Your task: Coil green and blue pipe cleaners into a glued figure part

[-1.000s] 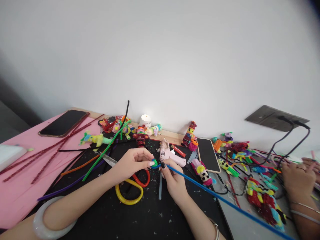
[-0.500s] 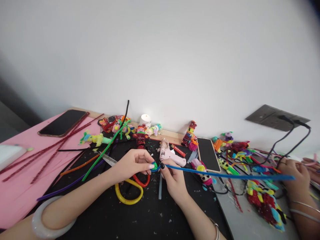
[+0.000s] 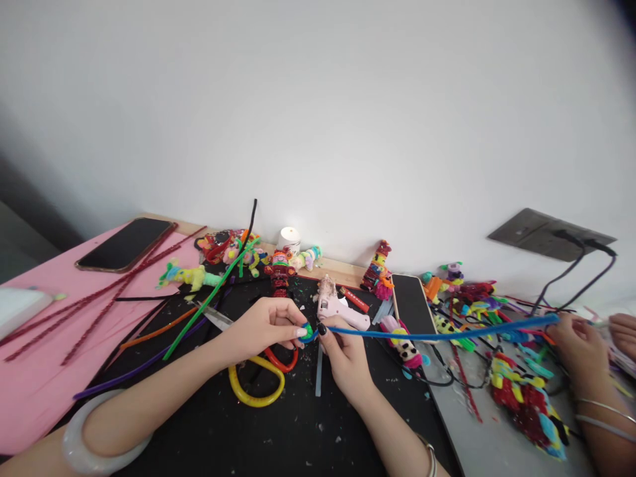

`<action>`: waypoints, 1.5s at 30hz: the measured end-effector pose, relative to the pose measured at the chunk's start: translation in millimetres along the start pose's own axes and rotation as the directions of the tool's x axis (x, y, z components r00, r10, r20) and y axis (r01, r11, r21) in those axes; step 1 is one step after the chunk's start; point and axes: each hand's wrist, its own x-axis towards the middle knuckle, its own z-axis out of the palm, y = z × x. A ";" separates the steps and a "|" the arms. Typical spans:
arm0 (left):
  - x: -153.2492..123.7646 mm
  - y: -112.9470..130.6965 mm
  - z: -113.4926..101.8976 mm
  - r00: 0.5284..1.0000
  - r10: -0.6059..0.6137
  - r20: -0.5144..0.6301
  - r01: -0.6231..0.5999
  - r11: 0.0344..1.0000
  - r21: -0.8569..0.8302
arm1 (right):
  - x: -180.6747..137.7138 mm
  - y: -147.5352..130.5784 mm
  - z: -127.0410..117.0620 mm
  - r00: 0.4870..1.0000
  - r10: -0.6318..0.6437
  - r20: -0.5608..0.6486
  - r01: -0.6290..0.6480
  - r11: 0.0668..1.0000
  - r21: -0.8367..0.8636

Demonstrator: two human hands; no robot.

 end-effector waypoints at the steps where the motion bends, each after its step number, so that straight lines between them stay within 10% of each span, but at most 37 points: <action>1: -0.1 0.1 0.0 1.000 -0.008 0.003 0.008 1.000 0.006 | 0.0 0.0 0.0 1.000 0.001 0.000 -0.001 1.000 -0.003; 45: -1.4 -5.2 -3.1 0.976 0.033 0.217 -0.015 0.997 -0.081 | 6.2 -4.2 -6.1 0.952 0.120 0.280 -0.116 0.993 -0.034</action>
